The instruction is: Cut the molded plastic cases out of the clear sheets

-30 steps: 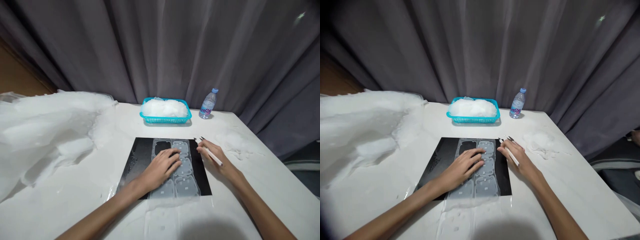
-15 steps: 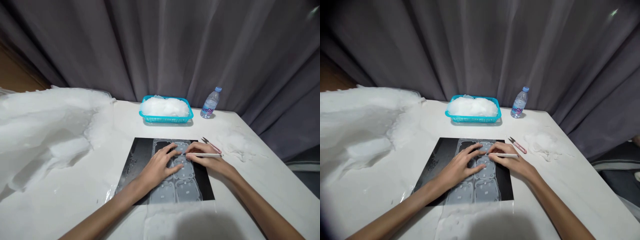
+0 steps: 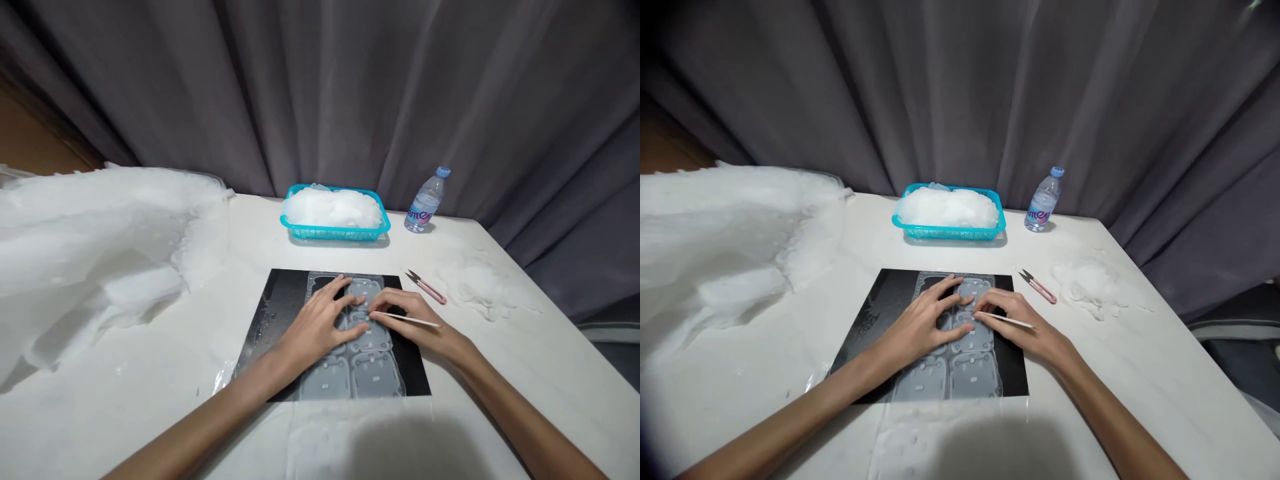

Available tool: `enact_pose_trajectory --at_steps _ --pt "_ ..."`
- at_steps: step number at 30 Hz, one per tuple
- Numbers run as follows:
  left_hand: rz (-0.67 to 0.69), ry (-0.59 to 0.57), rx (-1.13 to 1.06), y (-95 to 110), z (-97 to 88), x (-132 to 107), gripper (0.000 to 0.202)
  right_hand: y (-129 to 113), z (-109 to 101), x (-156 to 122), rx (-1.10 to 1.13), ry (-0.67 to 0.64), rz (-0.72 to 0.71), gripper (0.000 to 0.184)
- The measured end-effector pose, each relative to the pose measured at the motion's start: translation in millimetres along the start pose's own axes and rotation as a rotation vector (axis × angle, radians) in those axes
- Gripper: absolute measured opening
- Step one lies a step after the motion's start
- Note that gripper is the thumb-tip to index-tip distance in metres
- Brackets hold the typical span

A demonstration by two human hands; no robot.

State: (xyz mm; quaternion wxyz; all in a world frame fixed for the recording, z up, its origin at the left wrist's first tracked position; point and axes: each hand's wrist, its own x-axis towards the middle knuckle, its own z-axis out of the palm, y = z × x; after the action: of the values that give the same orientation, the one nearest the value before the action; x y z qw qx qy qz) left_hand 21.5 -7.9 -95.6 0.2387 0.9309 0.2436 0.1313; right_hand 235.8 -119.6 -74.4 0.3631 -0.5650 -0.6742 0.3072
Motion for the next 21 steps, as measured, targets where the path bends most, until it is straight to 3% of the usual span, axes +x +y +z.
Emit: enact_pose_trajectory --at_steps 21 --pt "0.014 0.008 0.008 1.2 1.1 -1.5 0.046 -5.4 3.7 -1.6 -0.128 -0.062 -0.134 0.015"
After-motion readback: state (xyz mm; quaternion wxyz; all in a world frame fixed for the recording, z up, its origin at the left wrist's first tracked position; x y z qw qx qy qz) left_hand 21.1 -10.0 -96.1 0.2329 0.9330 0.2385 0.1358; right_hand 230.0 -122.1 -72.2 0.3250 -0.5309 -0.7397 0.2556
